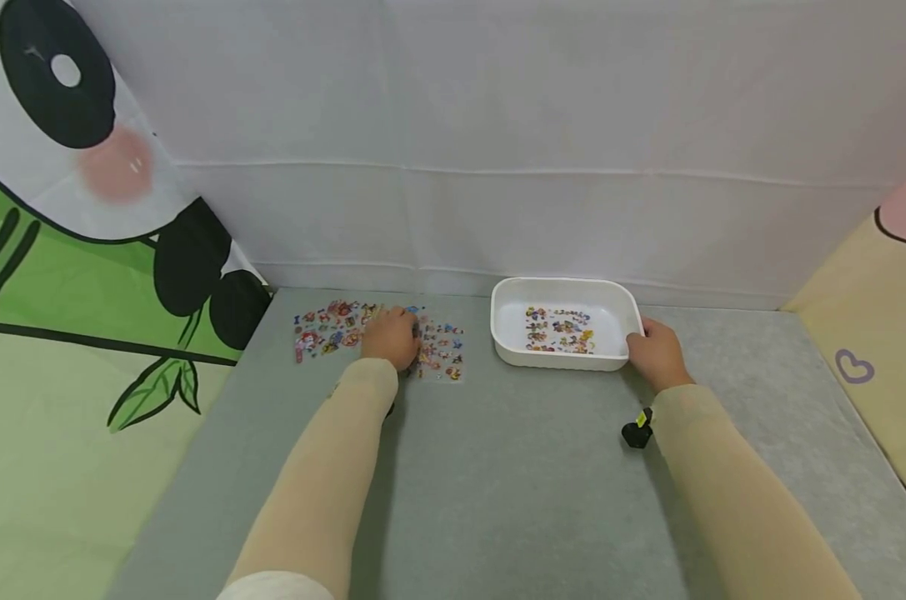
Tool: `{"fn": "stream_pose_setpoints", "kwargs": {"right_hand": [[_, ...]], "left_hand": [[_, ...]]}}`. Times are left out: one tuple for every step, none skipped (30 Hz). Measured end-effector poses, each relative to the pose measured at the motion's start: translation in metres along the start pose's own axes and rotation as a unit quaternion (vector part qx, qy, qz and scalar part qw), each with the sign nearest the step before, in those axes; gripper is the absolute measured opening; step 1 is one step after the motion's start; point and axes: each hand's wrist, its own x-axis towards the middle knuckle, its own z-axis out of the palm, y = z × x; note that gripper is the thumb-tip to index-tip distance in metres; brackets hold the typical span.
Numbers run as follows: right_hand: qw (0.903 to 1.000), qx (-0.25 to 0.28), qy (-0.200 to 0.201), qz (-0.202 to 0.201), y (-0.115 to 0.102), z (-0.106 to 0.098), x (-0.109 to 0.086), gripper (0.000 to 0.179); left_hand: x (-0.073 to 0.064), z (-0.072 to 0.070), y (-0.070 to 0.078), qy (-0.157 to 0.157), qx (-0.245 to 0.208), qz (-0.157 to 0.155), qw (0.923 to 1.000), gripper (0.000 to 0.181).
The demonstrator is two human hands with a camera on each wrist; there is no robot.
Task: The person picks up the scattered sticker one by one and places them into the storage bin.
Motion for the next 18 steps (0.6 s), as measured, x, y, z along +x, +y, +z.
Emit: {"fn": "stream_pose_setpoints", "kwargs": {"right_hand": [[1.0000,-0.001,0.001,0.000,-0.0002,-0.0001,0.0003,0.055],[1.0000,-0.002,0.001,0.001,-0.0003,-0.0004,0.0004,0.055],[1.0000,-0.003,0.002,0.001,-0.0005,-0.0006,0.0005,0.054],[1.0000,-0.004,0.002,0.003,-0.0008,-0.0009,0.0005,0.054],[1.0000,-0.004,0.002,0.004,-0.0011,-0.0010,0.0007,0.054],[1.0000,-0.005,0.003,0.004,-0.0015,-0.0011,0.0007,0.054],[1.0000,-0.005,0.003,0.005,-0.0020,-0.0011,0.0006,0.054],[1.0000,-0.006,0.003,0.005,-0.0022,-0.0011,0.0005,0.054],[1.0000,-0.008,0.003,0.005,-0.0023,-0.0011,0.0005,0.054],[0.9999,-0.009,0.003,0.005,-0.0023,-0.0009,0.0004,0.054],[0.9999,-0.010,0.003,0.003,-0.0020,-0.0007,0.0006,0.054],[0.9999,-0.011,0.003,0.004,-0.0019,-0.0005,0.0005,0.054],[0.9999,-0.010,0.003,0.004,-0.0018,-0.0002,0.0004,0.054],[0.9999,-0.011,0.003,0.004,-0.0015,0.0000,0.0004,0.054],[0.9999,-0.011,0.004,0.005,-0.0013,0.0001,0.0005,0.054],[0.9999,-0.011,0.004,0.006,-0.0011,0.0003,0.0004,0.054],[0.9999,-0.012,0.005,0.007,-0.0010,0.0004,0.0004,0.054],[0.9999,-0.011,0.004,0.008,-0.0013,0.0006,0.0001,0.054]], "left_hand": [[-0.0001,-0.0002,-0.0001,-0.003,0.001,0.000,1.0000,0.043],[-0.0001,-0.0003,0.0000,-0.006,0.001,0.001,1.0000,0.044],[0.0000,-0.0004,0.0001,-0.009,0.000,0.001,1.0000,0.045],[0.0001,-0.0006,0.0002,-0.012,-0.002,0.002,0.9999,0.045],[0.0003,-0.0007,0.0004,-0.014,-0.005,0.002,0.9999,0.046],[0.0005,-0.0006,0.0003,-0.015,-0.003,0.004,0.9999,0.046],[0.0005,-0.0007,0.0003,-0.015,-0.005,0.005,0.9999,0.046],[0.0007,-0.0007,0.0004,-0.014,-0.006,0.005,0.9999,0.046],[0.0007,-0.0008,0.0005,-0.013,-0.007,0.005,0.9999,0.046],[0.0005,-0.0008,0.0007,-0.013,-0.006,0.005,0.9999,0.046],[0.0004,-0.0008,0.0008,-0.012,-0.005,0.005,0.9999,0.045],[0.0001,-0.0010,0.0009,-0.013,-0.004,0.005,0.9999,0.045],[-0.0001,-0.0010,0.0012,-0.014,-0.005,0.005,0.9999,0.045],[-0.0002,-0.0009,0.0014,-0.015,-0.004,0.005,0.9999,0.044],[-0.0004,-0.0008,0.0015,-0.016,-0.003,0.005,0.9999,0.044],[-0.0005,-0.0008,0.0014,-0.017,-0.002,0.006,0.9998,0.044],[-0.0006,-0.0007,0.0012,-0.017,-0.004,0.007,0.9998,0.044],[-0.0006,-0.0008,0.0008,-0.017,-0.006,0.008,0.9998,0.044]]}}
